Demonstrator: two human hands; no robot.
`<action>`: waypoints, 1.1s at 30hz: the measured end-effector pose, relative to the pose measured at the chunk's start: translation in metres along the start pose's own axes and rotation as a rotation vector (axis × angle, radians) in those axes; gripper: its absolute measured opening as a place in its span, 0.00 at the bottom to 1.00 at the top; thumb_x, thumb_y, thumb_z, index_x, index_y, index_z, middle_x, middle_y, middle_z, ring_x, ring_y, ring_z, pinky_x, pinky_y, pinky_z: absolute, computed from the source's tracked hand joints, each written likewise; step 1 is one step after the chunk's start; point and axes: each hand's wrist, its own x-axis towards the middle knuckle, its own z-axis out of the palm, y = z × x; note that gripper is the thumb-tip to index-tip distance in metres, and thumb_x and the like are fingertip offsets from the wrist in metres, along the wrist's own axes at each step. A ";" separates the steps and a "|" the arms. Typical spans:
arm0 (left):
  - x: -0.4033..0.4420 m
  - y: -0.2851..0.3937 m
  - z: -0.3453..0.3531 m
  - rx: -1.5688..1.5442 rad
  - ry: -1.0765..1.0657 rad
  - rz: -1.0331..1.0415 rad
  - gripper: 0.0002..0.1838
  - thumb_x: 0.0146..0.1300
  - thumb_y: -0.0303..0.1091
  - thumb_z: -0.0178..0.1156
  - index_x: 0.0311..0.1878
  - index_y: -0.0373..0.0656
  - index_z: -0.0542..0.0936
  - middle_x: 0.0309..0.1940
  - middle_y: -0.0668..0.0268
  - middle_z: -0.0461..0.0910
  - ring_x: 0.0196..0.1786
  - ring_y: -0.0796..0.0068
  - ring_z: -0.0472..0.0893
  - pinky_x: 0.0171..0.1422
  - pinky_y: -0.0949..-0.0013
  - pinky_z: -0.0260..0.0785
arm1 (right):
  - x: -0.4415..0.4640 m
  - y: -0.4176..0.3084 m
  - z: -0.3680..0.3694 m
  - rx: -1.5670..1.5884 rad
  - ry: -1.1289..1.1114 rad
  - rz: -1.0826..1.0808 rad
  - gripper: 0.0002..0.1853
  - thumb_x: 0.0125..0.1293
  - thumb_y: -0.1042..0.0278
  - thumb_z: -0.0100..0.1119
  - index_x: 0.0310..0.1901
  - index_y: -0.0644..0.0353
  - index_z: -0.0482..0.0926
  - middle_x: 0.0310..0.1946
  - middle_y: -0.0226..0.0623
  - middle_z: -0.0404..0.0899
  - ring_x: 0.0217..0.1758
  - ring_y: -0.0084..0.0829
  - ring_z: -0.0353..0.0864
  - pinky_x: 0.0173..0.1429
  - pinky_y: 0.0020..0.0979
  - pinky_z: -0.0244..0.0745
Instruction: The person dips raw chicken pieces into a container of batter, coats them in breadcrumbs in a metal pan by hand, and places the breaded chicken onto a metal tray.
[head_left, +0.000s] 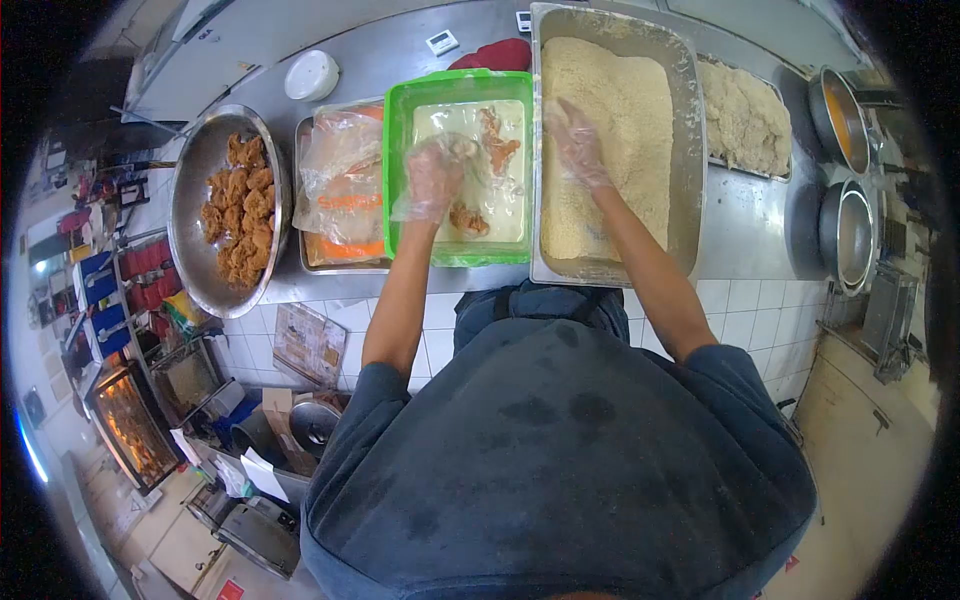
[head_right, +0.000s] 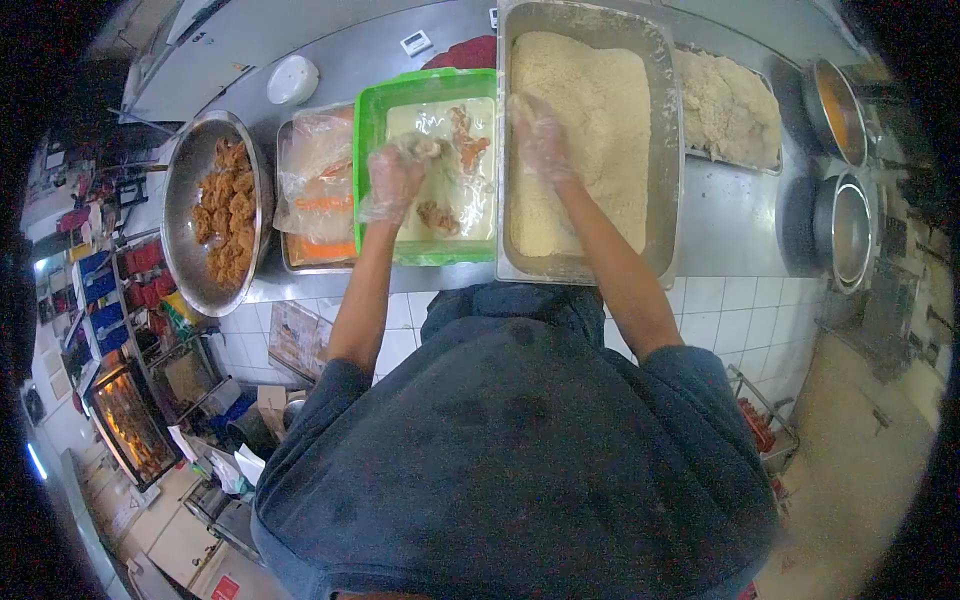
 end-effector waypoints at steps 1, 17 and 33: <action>-0.013 -0.009 0.013 -0.028 -0.093 -0.062 0.12 0.53 0.36 0.67 0.27 0.36 0.82 0.23 0.46 0.81 0.29 0.46 0.83 0.36 0.48 0.75 | 0.007 0.007 0.009 0.047 -0.054 0.136 0.33 0.76 0.50 0.47 0.73 0.66 0.61 0.71 0.55 0.65 0.72 0.43 0.69 0.75 0.36 0.61; -0.059 -0.005 -0.035 -0.265 -0.211 -0.265 0.15 0.48 0.35 0.72 0.36 0.34 0.84 0.28 0.47 0.83 0.32 0.45 0.83 0.40 0.49 0.76 | -0.121 0.086 -0.004 0.280 -0.941 0.145 0.33 0.75 0.46 0.49 0.75 0.56 0.63 0.75 0.41 0.63 0.77 0.36 0.61 0.81 0.36 0.50; -0.034 0.036 -0.052 -0.305 -0.208 -0.340 0.10 0.50 0.28 0.67 0.36 0.36 0.85 0.27 0.47 0.84 0.29 0.48 0.84 0.36 0.55 0.76 | -0.095 0.039 -0.128 0.458 -0.202 0.764 0.26 0.56 0.59 0.71 0.50 0.71 0.81 0.45 0.42 0.83 0.47 0.31 0.83 0.52 0.30 0.76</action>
